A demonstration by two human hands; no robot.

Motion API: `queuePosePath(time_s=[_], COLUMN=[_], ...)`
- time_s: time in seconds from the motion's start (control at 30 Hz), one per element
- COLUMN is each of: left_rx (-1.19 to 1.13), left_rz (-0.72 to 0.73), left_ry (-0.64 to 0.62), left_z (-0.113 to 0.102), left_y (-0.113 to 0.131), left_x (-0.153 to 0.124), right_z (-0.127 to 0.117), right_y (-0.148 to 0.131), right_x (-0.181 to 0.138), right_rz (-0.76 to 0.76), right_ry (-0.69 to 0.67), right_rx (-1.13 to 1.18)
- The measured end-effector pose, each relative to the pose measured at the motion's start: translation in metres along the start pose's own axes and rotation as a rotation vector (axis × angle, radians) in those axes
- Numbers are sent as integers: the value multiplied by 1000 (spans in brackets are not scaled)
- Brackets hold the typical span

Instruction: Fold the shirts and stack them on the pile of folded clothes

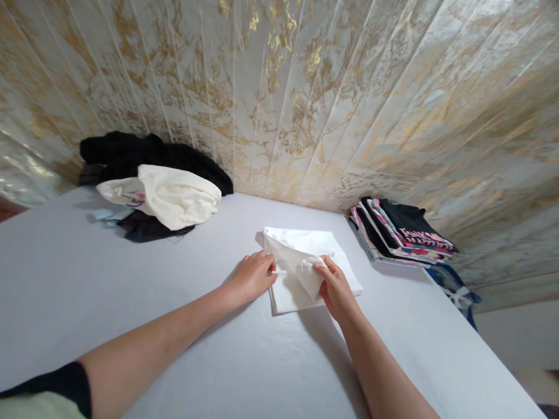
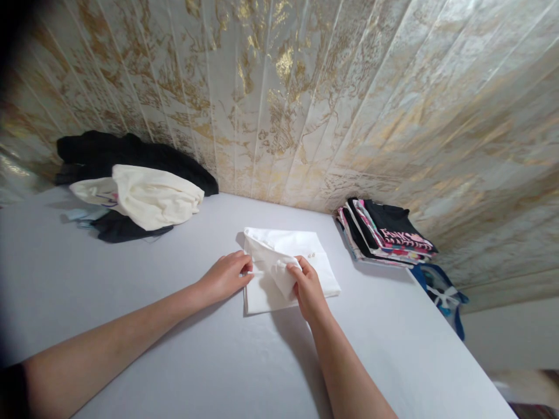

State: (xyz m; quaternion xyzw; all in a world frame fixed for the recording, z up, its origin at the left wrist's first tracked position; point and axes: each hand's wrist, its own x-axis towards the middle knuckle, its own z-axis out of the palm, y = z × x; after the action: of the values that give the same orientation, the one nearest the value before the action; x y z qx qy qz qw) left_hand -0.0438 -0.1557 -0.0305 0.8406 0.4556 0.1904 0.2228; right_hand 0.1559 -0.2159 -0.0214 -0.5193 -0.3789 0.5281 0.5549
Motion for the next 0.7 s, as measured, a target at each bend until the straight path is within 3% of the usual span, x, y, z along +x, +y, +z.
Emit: queuePosePath(time_s=[0.17,0.43,0.7], left_rx=[-96,-36,20], left_rz=[24,-68,-21], left_ry=[116,48,65], left_z=[-8,-8,-1], left_y=[7,-7,-3], left_x=[5,8,8], right_z=[-2,10,6], right_y=[1,-4,-2], right_x=[-2,-10,-7], right_rz=[-60,-147,-91], right_ry=[-25,-269,-92], right_rx=[-55,-406,-101])
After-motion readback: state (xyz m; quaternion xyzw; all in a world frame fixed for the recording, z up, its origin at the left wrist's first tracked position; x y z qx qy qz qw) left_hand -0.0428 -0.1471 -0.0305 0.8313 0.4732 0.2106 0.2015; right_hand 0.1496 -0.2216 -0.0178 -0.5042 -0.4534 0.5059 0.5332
